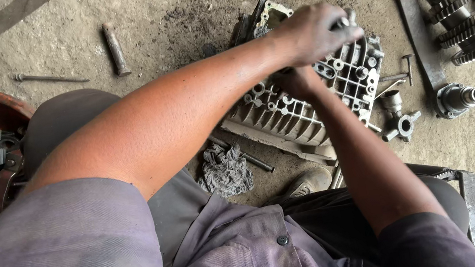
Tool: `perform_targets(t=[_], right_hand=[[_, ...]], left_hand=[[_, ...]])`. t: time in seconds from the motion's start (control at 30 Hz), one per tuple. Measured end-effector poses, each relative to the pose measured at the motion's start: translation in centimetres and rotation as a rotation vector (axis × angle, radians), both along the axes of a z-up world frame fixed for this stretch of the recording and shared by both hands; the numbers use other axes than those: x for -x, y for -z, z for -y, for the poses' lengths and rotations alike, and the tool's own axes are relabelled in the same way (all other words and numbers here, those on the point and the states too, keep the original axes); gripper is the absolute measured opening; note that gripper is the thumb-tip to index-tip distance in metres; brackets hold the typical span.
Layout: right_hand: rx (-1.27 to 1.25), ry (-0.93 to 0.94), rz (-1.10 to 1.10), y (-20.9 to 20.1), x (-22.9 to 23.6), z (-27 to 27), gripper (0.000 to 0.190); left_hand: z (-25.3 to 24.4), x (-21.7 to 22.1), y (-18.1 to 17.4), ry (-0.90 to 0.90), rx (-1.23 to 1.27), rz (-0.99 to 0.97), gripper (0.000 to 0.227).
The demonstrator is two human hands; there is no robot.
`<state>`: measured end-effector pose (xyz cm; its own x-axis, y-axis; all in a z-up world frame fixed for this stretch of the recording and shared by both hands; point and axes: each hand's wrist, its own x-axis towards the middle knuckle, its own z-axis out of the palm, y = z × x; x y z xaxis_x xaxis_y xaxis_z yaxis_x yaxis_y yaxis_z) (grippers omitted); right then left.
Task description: The person uses a brush and a cleaning tool to remove debris and scrub the internal channels of a metallic vehicle housing component.
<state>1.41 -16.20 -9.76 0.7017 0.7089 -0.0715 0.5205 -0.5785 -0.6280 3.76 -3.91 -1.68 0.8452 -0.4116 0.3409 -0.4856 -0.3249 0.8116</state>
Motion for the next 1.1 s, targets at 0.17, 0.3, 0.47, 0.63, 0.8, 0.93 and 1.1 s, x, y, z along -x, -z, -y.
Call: perform_targets(t=[0.17,0.3,0.47,0.63,0.8,0.93,1.1], right_hand=[[-0.002,0.221,-0.187,-1.0,-0.8,-0.1,0.006],[-0.044,0.285,-0.227,-1.1,-1.3,0.2,0.007],[0.088,0.117,-0.207,-0.7,0.0,-0.8,0.008],[-0.034,0.300,-0.273,-1.3,-1.6,0.0,0.010],[0.070,0.122,-0.256,-0.8,-1.1,-1.3,0.013],[-0.011,0.259,-0.239,-1.2,-2.5,-1.1,0.015],[-0.132,0.291,-0.299,-2.0,-1.8,-1.1,0.017]], left_hand=[[0.1,0.8,-1.0,0.022,-0.093,-0.040,0.044],[1.8,2.8,-0.5,0.095,-0.065,0.115,0.043],[-0.8,1.2,-0.7,0.074,0.072,0.024,0.034],[1.4,2.7,-0.6,0.087,-0.051,0.078,0.045],[-0.4,1.0,0.0,-0.081,-0.005,0.289,0.044],[-0.4,0.1,-0.6,-0.235,-0.062,0.206,0.047],[-1.0,1.3,-0.6,-0.218,-0.094,0.158,0.049]])
